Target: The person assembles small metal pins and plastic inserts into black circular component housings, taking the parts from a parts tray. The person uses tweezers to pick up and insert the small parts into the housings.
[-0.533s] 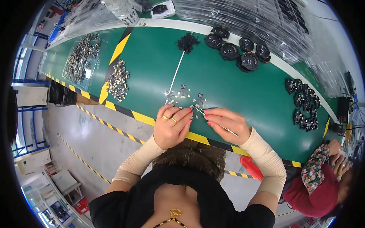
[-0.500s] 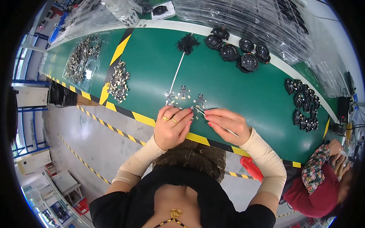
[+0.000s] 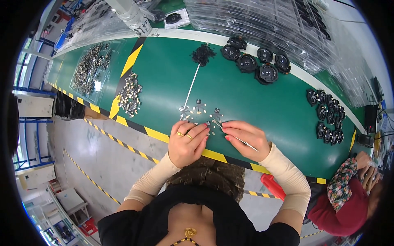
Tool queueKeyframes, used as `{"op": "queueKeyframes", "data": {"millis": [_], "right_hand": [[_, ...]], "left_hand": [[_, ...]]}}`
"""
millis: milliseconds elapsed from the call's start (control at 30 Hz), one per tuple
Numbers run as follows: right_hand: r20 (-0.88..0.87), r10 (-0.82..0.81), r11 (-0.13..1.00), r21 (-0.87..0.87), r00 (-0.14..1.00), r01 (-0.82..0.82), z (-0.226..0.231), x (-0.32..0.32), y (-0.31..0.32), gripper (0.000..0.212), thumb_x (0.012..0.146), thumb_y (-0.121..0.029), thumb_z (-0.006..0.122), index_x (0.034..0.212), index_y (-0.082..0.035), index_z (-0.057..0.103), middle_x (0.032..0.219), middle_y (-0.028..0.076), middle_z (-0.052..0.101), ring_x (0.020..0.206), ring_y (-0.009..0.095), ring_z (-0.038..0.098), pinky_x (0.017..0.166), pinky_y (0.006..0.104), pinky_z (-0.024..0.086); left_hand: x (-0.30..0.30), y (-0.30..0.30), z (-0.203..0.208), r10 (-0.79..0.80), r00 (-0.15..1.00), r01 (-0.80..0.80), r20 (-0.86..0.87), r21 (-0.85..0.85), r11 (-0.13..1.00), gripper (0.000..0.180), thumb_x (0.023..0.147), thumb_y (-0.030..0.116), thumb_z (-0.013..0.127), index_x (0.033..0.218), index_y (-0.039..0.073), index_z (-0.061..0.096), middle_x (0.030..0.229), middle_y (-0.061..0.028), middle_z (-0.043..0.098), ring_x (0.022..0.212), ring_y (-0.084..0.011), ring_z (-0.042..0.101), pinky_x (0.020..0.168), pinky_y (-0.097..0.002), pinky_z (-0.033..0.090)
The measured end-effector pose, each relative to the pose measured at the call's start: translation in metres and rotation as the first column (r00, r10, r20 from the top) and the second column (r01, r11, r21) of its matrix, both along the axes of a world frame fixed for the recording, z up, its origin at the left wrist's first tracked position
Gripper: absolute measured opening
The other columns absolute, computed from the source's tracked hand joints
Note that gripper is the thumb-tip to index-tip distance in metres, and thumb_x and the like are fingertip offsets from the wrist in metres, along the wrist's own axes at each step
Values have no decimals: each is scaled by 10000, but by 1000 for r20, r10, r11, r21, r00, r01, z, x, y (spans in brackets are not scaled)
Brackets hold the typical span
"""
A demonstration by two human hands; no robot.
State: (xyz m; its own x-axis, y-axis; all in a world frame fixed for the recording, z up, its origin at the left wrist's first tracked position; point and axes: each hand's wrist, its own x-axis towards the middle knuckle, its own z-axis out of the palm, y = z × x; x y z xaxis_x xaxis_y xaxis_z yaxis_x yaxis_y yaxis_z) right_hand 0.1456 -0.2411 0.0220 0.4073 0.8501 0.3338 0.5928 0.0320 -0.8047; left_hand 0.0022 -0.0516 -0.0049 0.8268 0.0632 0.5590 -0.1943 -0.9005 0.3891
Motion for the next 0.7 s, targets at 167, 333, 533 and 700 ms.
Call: {"op": "queueKeyframes", "data": {"millis": [167,333,533,700], "right_hand": [[5,3,1000,-12,1000,-3,0,-1,-1,234,802,112,656,1024,57,699,1112,195,679,964,274,694,820,325,568],[-54,48,998,-25,997,-50,1,-1,0,231,803,117,645,1023,65,693,1115,211,677,966,292,700,823,339,572],[-28,147,989,12,989,-146,-4,5,-3,280,813,143,613,1073,61,677,1145,221,663,978,305,701,855,349,573],[-129,93,996,6,987,-93,-2,1,5,288,815,139,631,1084,48,680,1151,211,659,992,292,697,857,346,576]], "left_hand": [[-1,0,-1,5,1000,-5,2,-4,1000,244,734,58,737,977,66,720,1102,-15,676,940,-206,591,910,-428,454],[-1,0,-2,5,1000,-5,-3,-6,1000,242,736,61,737,977,69,721,1103,-12,678,938,-201,591,915,-425,452],[-1,-1,-2,16,1000,-16,-7,-4,1000,240,739,64,739,979,70,724,1106,-9,681,936,-196,593,922,-422,448],[-1,0,-2,18,1000,-18,-8,-3,1000,239,737,63,740,976,69,727,1104,-11,684,928,-194,597,914,-415,456]]}}
